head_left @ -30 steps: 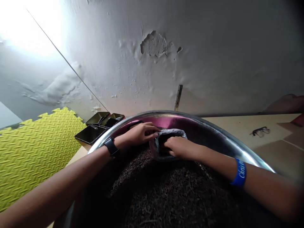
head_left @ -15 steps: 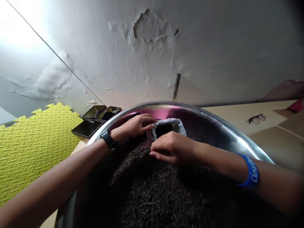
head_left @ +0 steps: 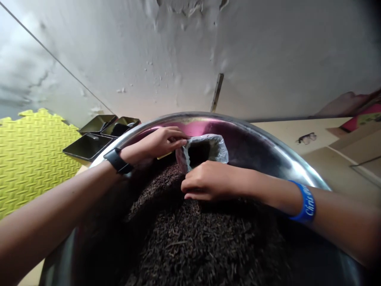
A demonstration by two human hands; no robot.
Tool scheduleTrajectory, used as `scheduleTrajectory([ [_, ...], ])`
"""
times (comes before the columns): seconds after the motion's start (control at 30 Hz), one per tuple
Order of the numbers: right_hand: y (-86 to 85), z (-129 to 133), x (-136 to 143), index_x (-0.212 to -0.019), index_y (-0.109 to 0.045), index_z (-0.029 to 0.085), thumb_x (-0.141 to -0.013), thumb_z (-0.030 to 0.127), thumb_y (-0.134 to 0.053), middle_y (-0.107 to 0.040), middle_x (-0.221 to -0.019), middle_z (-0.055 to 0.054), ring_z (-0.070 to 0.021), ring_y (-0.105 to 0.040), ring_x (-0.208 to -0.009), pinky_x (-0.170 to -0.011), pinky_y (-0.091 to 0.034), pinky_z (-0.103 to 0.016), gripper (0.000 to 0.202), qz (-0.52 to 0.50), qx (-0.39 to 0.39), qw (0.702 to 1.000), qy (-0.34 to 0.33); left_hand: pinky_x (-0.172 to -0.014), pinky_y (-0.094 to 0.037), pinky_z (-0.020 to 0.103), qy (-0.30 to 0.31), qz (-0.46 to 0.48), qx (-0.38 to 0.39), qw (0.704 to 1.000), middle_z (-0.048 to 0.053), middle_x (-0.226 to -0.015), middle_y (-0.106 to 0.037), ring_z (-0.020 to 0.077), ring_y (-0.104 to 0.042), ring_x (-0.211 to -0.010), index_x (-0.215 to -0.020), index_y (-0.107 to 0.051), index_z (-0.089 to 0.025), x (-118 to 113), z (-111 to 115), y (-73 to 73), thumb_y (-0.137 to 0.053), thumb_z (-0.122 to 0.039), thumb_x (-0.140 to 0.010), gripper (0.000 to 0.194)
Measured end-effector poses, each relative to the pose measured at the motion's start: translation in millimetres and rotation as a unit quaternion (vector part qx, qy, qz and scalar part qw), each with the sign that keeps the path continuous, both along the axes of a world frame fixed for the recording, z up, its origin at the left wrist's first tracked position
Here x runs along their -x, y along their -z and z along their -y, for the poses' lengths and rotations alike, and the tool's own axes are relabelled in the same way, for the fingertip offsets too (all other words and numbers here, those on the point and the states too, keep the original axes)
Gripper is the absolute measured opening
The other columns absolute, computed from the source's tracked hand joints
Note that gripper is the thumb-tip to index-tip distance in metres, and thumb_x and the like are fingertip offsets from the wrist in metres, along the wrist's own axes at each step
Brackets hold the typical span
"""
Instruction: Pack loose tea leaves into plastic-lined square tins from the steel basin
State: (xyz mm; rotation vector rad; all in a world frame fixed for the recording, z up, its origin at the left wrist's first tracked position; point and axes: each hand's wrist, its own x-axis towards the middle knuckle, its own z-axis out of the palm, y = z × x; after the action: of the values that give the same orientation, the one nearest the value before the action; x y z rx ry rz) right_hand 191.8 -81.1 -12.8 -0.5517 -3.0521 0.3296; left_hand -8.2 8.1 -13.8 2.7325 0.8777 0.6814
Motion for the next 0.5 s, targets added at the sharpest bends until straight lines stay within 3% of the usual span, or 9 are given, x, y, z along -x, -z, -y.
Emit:
scheduleTrajectory([
  [0.3, -0.8, 28, 12, -0.087, -0.066, 0.019, -0.089, 0.027, -0.055, -0.066, -0.081, -0.001, -0.0118, -0.058, -0.071, -0.062, -0.037, -0.023, 0.014, -0.018, 0.097, 0.991, -0.088, -0.08, -0.047, 0.028, 0.011, -0.001, 0.01, 1.0, 0.008, -0.098, -0.066, 0.0147, -0.06, -0.085, -0.098, -0.07, -0.017, 2, 0, -1.2, -0.047, -0.038, -0.092, 0.032],
  [0.5, 8.8, 43, 20, -0.08, -0.062, 0.017, -0.092, 0.029, -0.05, -0.063, -0.08, -0.001, -0.0123, -0.055, -0.067, -0.059, -0.035, -0.027, 0.021, -0.005, 0.059, 0.993, -0.103, -0.083, -0.046, 0.028, 0.027, 0.004, 0.014, 1.0, 0.007, -0.101, -0.066, 0.0145, -0.06, -0.09, -0.101, -0.069, -0.018, 2, -5, 2.0, -0.047, -0.037, -0.092, 0.03],
])
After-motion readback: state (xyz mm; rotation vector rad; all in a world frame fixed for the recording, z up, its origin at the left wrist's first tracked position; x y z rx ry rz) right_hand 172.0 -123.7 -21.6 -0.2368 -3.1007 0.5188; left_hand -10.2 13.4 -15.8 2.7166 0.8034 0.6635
